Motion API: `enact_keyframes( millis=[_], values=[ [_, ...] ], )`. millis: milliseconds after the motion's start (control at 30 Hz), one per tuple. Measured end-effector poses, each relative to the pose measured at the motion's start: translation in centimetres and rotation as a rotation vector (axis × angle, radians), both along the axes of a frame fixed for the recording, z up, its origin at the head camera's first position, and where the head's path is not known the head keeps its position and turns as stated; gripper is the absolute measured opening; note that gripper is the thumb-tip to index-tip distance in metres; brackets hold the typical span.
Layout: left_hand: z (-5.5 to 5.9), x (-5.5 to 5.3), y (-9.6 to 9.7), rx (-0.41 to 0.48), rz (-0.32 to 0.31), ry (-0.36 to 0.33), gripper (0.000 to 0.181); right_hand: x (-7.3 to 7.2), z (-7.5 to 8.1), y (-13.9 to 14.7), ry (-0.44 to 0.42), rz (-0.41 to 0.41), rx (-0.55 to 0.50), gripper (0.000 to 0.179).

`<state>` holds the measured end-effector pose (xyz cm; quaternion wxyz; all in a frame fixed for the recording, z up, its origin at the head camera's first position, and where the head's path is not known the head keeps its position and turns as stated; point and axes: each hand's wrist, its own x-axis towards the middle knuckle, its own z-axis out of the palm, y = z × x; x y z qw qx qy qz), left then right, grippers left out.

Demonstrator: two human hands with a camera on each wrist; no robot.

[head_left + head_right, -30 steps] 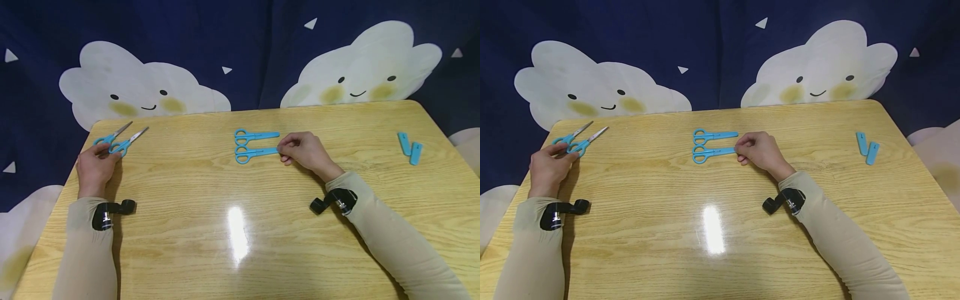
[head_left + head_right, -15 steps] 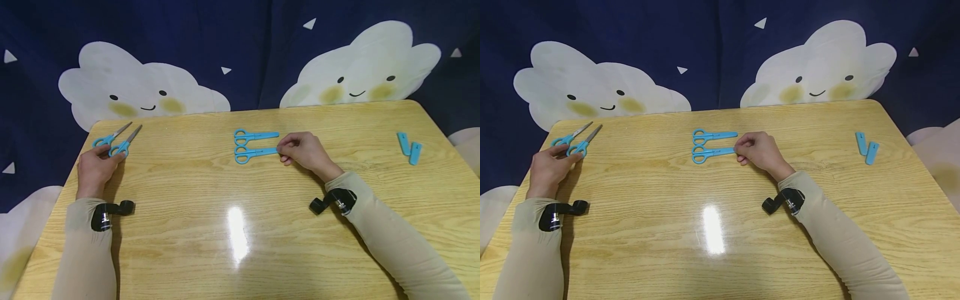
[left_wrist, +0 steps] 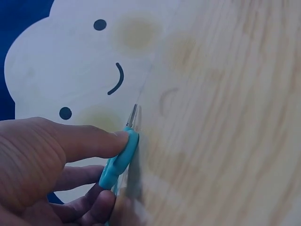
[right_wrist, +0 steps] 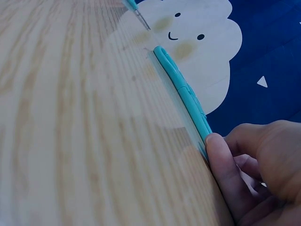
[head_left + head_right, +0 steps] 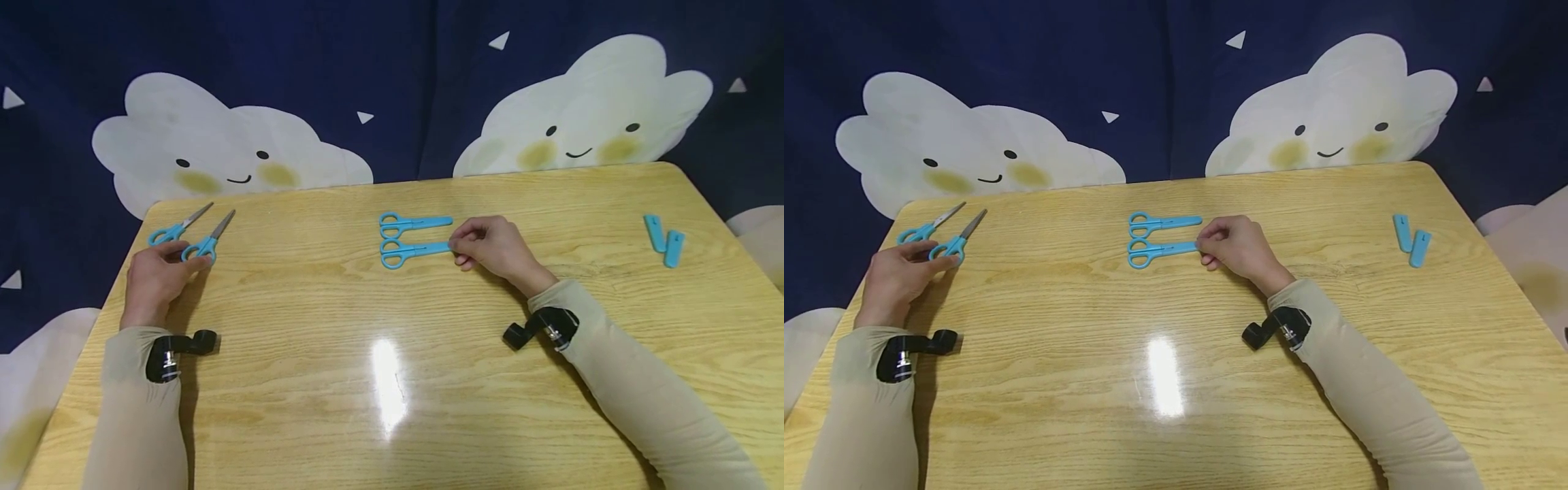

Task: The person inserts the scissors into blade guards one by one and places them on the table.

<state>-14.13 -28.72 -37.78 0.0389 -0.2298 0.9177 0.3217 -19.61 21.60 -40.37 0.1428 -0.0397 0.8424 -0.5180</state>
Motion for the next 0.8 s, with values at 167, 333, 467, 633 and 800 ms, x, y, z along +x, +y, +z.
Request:
enact_keyframes(
  millis=[167, 333, 467, 633, 800],
  values=[
    [-0.1, 0.0, 0.2, 0.012, -0.013, -0.002, 0.072, 0.0, 0.0, 0.0, -0.006, 0.002, -0.005, 0.014],
    [-0.1, -0.1, 0.6, 0.004, -0.020, -0.002, 0.070, 0.1, -0.1, 0.0, -0.003, 0.002, -0.002, 0.013],
    [0.0, 0.0, 0.9, 0.010, -0.013, 0.000, 0.072, 0.1, -0.2, 0.1, -0.008, 0.004, -0.003, 0.014],
    [0.2, -0.1, 1.0, 0.002, 0.022, 0.002, 0.076, 0.1, -0.2, 0.1, -0.012, 0.006, 0.001, 0.013],
    [0.4, -0.2, 1.0, 0.009, 0.070, 0.003, 0.081, 0.0, -0.1, 0.1, -0.013, 0.002, 0.004, 0.012]
  ],
)
